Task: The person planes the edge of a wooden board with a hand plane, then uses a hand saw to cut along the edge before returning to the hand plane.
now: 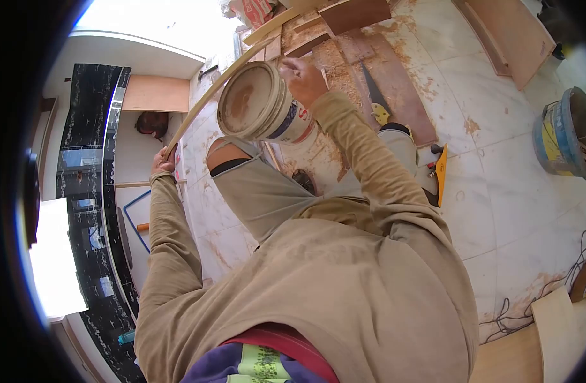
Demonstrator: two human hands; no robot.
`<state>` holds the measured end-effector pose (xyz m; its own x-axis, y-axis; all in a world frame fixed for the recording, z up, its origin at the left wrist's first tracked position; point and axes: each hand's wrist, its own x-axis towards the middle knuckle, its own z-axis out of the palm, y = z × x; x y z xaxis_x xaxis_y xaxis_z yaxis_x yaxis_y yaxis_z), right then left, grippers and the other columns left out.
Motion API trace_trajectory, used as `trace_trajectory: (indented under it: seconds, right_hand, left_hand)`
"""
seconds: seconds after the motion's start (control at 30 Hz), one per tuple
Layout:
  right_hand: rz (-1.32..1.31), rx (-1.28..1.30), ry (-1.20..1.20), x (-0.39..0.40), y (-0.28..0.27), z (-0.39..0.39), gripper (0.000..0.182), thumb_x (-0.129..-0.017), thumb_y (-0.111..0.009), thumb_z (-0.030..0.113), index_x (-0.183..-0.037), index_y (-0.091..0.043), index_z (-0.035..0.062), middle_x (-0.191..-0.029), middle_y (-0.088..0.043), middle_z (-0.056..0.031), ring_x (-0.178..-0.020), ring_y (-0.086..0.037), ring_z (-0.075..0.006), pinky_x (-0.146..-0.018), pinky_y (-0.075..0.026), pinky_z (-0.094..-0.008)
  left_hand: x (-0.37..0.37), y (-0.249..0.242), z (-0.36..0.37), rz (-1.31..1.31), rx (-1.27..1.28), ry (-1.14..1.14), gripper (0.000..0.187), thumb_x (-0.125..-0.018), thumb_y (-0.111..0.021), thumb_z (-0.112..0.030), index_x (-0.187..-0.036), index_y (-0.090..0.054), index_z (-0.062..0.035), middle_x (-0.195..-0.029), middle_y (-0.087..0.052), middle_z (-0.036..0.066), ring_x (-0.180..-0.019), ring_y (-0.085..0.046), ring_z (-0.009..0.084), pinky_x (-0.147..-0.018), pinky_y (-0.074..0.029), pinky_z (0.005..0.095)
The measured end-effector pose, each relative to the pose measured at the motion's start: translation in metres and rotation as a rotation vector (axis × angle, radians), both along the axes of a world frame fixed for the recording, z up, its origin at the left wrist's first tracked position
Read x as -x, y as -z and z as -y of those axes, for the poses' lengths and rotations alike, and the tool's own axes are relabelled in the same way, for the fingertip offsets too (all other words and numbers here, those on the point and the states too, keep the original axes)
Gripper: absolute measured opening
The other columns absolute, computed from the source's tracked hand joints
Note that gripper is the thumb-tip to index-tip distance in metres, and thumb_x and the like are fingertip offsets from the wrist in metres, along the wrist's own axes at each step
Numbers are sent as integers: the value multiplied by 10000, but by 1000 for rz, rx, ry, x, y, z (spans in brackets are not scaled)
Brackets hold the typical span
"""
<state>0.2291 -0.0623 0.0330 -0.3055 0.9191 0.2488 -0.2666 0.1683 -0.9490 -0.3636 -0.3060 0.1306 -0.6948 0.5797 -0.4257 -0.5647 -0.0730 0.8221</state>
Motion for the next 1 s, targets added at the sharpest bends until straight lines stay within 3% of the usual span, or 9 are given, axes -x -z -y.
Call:
trace_trajectory:
  seconds: [0.13, 0.23, 0.4, 0.53, 0.6, 0.7, 0.8, 0.9, 1.0]
  right_hand:
    - [-277, 578, -201, 33, -54, -29, 505, -988, -568, 344, -1299, -537, -53, -1082, -658, -151, -865, -679, -235, -676, -592, -350]
    - [-222, 578, -426, 58, -34, -44, 426, -1008, -548, 317, -1223, -564, -51, -1048, -648, -157, -817, -682, -242, -660, -606, -373]
    - [-30, 639, -533, 26, -5, -34, 300, -943, -690, 294, -901, -680, -3, -654, -585, 8, -494, -557, -77, -493, -572, -269]
    - [106, 376, -644, -2, 10, -21, 315, -942, -693, 300, -939, -695, -15, -619, -553, 13, -451, -520, -69, -449, -494, -250]
    - [338, 251, -545, -31, 28, -14, 298, -893, -726, 267, -1009, -709, -7, -664, -616, -21, -525, -581, -111, -531, -519, -283]
    - [699, -170, 37, -107, 95, -1, 365, -795, -735, 204, -1140, -696, 90, -939, -701, -158, -872, -673, -266, -807, -539, -379]
    - [1101, -106, 366, -212, 187, 31, 225, -833, -628, 160, -1020, -686, 49, -936, -693, -182, -894, -665, -353, -793, -531, -444]
    - [1318, 206, 132, -294, 243, 116, 190, -822, -646, 154, -947, -685, 17, -869, -685, -223, -882, -653, -409, -825, -519, -480]
    - [1340, 203, -3, -318, 244, 203, 414, -744, -800, 199, -1063, -607, 18, -1074, -607, -208, -1011, -606, -405, -857, -509, -476]
  left_hand:
    - [-18, 30, 21, 152, -20, -110, 290, -969, -550, -18, -1210, -527, 141, -1211, -608, 303, -1105, -625, 439, -934, -585, 494]
    - [-56, 58, 37, 56, -43, -117, 315, -968, -573, -29, -1266, -527, 61, -1244, -619, 257, -1140, -620, 413, -971, -557, 519]
    - [-54, 125, 60, 191, -80, -150, 266, -985, -576, -90, -1206, -555, 56, -1195, -651, 244, -1116, -647, 371, -950, -571, 524]
    - [-60, 162, 69, 252, 9, 37, 281, -992, -581, -171, -1168, -565, 48, -1162, -666, 233, -1086, -661, 358, -937, -582, 493]
    - [-65, 176, 73, 208, 63, 56, 275, -998, -579, -226, -1139, -580, 9, -1116, -684, 208, -1047, -675, 343, -908, -589, 456]
    - [-59, 184, 75, 148, 112, 90, 260, -992, -594, -252, -1119, -588, -25, -1091, -690, 185, -984, -692, 313, -867, -601, 440]
    - [-54, 177, 76, 176, 163, 82, 274, -971, -629, -302, -1095, -596, -60, -1036, -704, 163, -932, -702, 283, -826, -611, 421]
    - [-94, 146, 74, 118, 279, 150, 401, -923, -677, -432, -1030, -606, -52, -985, -712, 149, -842, -708, 240, -727, -611, 373]
    - [-146, 75, 63, -118, 987, 404, 518, -872, -695, -553, -876, -611, -41, -827, -710, 140, -662, -694, 222, -568, -562, 322]
